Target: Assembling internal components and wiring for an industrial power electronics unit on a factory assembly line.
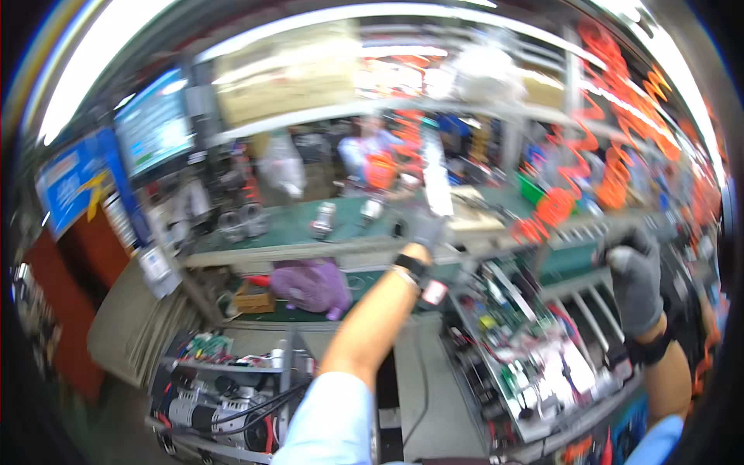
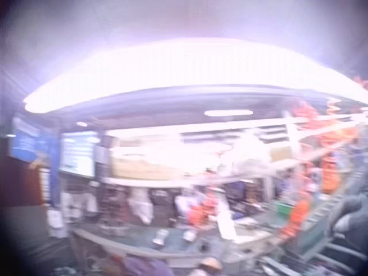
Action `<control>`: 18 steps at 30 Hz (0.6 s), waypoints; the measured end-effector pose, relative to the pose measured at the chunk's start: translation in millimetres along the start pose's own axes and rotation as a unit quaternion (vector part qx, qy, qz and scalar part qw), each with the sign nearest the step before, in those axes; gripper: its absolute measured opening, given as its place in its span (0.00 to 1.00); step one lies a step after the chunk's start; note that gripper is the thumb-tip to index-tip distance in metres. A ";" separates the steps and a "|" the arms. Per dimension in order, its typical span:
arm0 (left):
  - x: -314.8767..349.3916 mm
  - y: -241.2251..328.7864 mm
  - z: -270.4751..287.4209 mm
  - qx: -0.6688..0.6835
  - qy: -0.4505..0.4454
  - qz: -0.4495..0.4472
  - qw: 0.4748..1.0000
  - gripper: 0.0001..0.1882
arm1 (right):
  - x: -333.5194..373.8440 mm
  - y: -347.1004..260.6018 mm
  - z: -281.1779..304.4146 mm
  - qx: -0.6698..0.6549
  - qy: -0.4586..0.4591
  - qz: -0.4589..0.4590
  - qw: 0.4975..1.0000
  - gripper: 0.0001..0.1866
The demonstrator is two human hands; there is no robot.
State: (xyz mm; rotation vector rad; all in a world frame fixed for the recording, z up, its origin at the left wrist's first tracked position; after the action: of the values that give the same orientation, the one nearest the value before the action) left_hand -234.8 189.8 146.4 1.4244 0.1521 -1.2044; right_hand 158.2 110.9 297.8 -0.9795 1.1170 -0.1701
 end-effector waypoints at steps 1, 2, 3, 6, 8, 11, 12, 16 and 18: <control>0.8 1.2 1.3 -0.019 0.003 0.091 0.996 0.12 | 13.0 -18.9 6.3 0.008 0.024 0.002 1.000 0.08; 3.8 -27.7 7.0 -0.141 -0.027 0.132 0.981 0.13 | 25.6 -29.6 16.9 0.018 0.031 0.026 0.999 0.09; 11.7 -85.8 27.6 -0.041 0.003 0.023 0.999 0.14 | 43.1 -38.0 25.5 0.002 0.042 0.019 0.999 0.09; 70.5 100.7 5.3 0.049 -0.038 0.110 0.992 0.26 | 96.8 -39.1 97.9 0.004 0.108 0.057 0.992 0.09; 107.7 129.2 -12.1 0.062 -0.070 0.076 0.993 0.17 | 132.7 -43.5 119.5 -0.024 0.199 0.059 0.978 0.09; 175.6 211.9 -45.1 0.148 -0.286 0.066 0.945 0.16 | 195.5 -41.1 174.9 -0.043 0.283 0.016 0.958 0.11; 200.5 236.3 -55.3 0.209 -0.347 0.050 0.913 0.16 | 214.6 -33.8 183.7 -0.055 0.302 -0.013 0.952 0.13; 279.1 286.7 -92.8 0.214 -0.450 0.045 0.866 0.31 | 263.8 -3.1 161.1 -0.052 0.269 -0.223 0.936 0.18; 299.2 296.5 -101.8 0.143 -0.447 -0.037 0.882 0.36 | 271.2 19.4 133.4 -0.110 0.279 -0.265 0.917 0.18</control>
State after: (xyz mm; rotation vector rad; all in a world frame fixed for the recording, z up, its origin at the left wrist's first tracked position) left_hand 164.0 25.4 104.1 0.9703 -0.6418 -1.8873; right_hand 388.1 45.6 112.0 -1.4799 1.3799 -0.8205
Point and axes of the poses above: each hand's wrist, its own x-axis away from the middle knuckle, its own z-axis out of the back of the hand, y = z × x, the point moved 1 cm from there along -x, towards the middle knuckle, and after that the axes turned 2 degrees about y, right-handed, at the moved point
